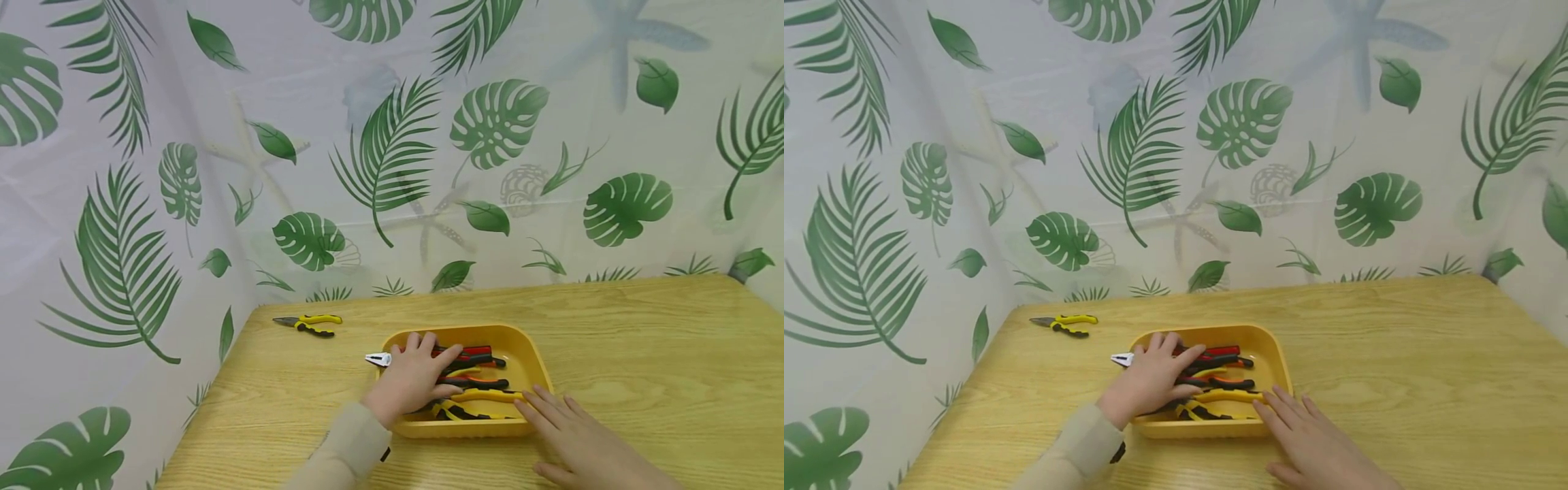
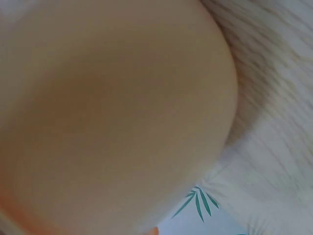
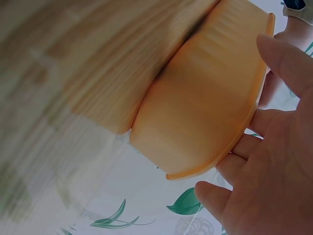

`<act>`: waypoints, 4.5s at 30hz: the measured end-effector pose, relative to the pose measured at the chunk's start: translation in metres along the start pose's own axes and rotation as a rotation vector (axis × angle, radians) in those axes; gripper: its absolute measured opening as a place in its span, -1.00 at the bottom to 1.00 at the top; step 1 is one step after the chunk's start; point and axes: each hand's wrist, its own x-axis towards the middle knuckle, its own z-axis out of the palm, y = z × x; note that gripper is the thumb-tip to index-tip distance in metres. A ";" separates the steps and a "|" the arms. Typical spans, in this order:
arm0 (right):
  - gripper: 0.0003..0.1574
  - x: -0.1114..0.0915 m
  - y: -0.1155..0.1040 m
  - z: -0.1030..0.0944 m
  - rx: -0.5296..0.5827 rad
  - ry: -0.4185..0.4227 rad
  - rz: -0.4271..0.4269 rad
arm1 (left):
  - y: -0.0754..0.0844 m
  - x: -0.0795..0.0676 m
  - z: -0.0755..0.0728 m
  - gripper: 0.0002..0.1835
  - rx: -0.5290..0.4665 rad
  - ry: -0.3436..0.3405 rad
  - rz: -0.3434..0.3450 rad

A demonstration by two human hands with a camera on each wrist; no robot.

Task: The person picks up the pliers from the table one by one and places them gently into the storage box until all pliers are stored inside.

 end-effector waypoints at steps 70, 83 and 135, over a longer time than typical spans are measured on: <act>-0.08 -0.001 -0.001 0.001 -0.035 0.025 -0.018 | 0.026 0.011 0.017 -0.30 -0.132 -0.212 0.020; -0.09 -0.001 -0.001 0.000 -0.015 0.007 -0.014 | 0.028 0.010 0.016 -0.38 -0.093 -0.209 0.051; -0.09 0.001 -0.007 -0.007 0.031 -0.062 0.078 | 0.022 0.008 0.016 -0.33 -0.128 -0.121 0.060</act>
